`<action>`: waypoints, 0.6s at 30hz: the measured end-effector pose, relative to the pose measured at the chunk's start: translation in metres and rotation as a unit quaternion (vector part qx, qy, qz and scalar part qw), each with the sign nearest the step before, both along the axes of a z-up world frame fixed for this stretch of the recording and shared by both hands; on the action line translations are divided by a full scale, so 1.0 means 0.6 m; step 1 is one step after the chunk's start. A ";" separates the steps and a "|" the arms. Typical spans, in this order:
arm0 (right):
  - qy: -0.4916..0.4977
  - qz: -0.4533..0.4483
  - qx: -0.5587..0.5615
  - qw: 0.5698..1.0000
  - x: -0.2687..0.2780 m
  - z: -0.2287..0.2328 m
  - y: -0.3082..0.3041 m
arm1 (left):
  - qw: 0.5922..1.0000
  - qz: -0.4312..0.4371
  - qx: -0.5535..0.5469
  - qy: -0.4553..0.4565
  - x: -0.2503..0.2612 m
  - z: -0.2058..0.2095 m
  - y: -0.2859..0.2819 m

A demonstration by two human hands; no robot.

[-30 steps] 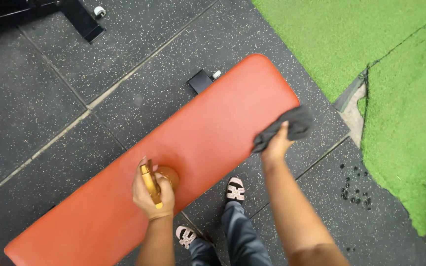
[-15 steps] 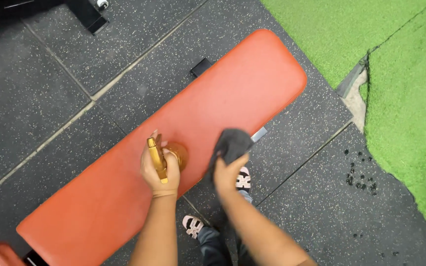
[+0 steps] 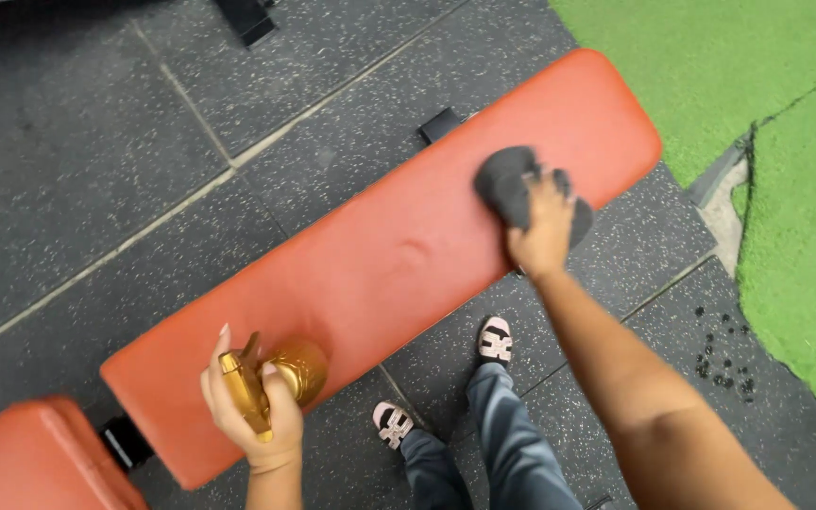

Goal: Spray and wipe down gym weight benches and equipment stands.

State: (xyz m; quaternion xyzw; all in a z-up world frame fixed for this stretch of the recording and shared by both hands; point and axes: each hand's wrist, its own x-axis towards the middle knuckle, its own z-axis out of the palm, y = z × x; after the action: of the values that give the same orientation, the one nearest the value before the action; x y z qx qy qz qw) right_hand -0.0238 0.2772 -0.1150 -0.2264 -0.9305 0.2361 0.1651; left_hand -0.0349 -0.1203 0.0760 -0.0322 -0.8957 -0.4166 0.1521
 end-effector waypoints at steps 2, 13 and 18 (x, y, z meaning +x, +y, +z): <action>0.008 0.069 -0.012 0.998 -0.008 0.043 -0.132 | 1.000 0.021 0.008 -0.001 0.011 0.009 -0.037; -0.107 0.500 -0.039 0.858 -0.009 0.152 -0.585 | 0.995 0.078 -0.030 0.056 0.065 0.017 -0.205; -0.021 0.659 0.024 0.751 -0.027 0.112 -0.414 | 0.995 0.094 0.000 0.035 0.087 0.025 -0.263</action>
State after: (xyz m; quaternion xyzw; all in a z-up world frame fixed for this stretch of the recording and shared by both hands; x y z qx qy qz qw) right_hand -0.0402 0.0288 -0.0477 0.4422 -0.8576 0.2587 -0.0458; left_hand 0.0173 -0.2780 0.0907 0.0378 -0.8888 -0.3992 0.2218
